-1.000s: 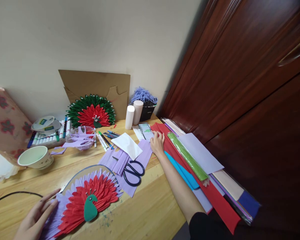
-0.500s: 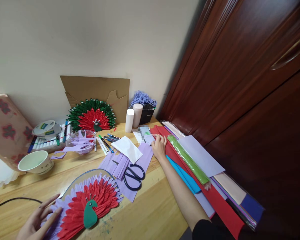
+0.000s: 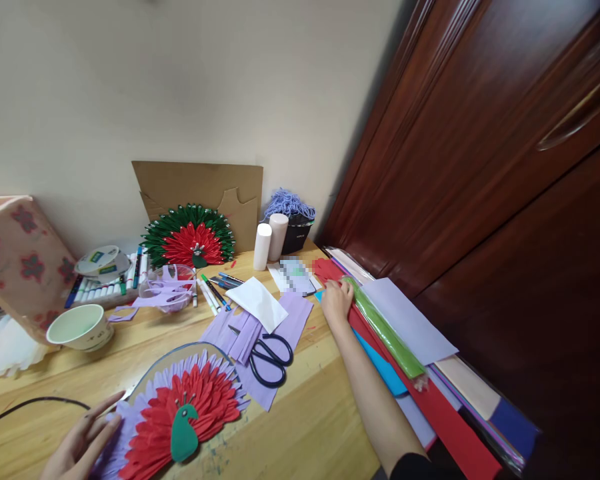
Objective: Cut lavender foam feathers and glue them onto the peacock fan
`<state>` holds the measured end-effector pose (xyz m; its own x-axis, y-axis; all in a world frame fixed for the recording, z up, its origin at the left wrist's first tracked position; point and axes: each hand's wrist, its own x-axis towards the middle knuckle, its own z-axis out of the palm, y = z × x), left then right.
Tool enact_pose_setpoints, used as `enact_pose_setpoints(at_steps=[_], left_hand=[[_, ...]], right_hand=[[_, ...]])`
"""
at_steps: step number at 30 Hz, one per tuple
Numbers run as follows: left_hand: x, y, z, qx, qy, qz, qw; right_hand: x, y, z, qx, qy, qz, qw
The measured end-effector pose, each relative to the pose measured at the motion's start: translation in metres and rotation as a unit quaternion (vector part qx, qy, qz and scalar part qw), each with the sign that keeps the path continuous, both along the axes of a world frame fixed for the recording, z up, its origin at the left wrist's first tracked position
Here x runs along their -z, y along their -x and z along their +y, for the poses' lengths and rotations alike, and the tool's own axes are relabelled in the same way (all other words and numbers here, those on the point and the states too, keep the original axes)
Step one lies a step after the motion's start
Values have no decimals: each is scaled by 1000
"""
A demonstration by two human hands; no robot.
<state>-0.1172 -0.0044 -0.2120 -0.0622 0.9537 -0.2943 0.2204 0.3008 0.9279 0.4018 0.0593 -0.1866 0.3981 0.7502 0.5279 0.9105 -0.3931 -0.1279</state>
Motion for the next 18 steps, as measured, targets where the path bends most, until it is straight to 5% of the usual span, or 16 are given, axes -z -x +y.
enact_pose_setpoints(at_steps=[11,18], left_hand=[[4,-1,3,1,-20,21,1000],[-11,-10,2,-9,16,1,1000]], right_hand=[[0,10,2,-10,-8,-21,1000],[-15,23,3,-91,-66,7,994]])
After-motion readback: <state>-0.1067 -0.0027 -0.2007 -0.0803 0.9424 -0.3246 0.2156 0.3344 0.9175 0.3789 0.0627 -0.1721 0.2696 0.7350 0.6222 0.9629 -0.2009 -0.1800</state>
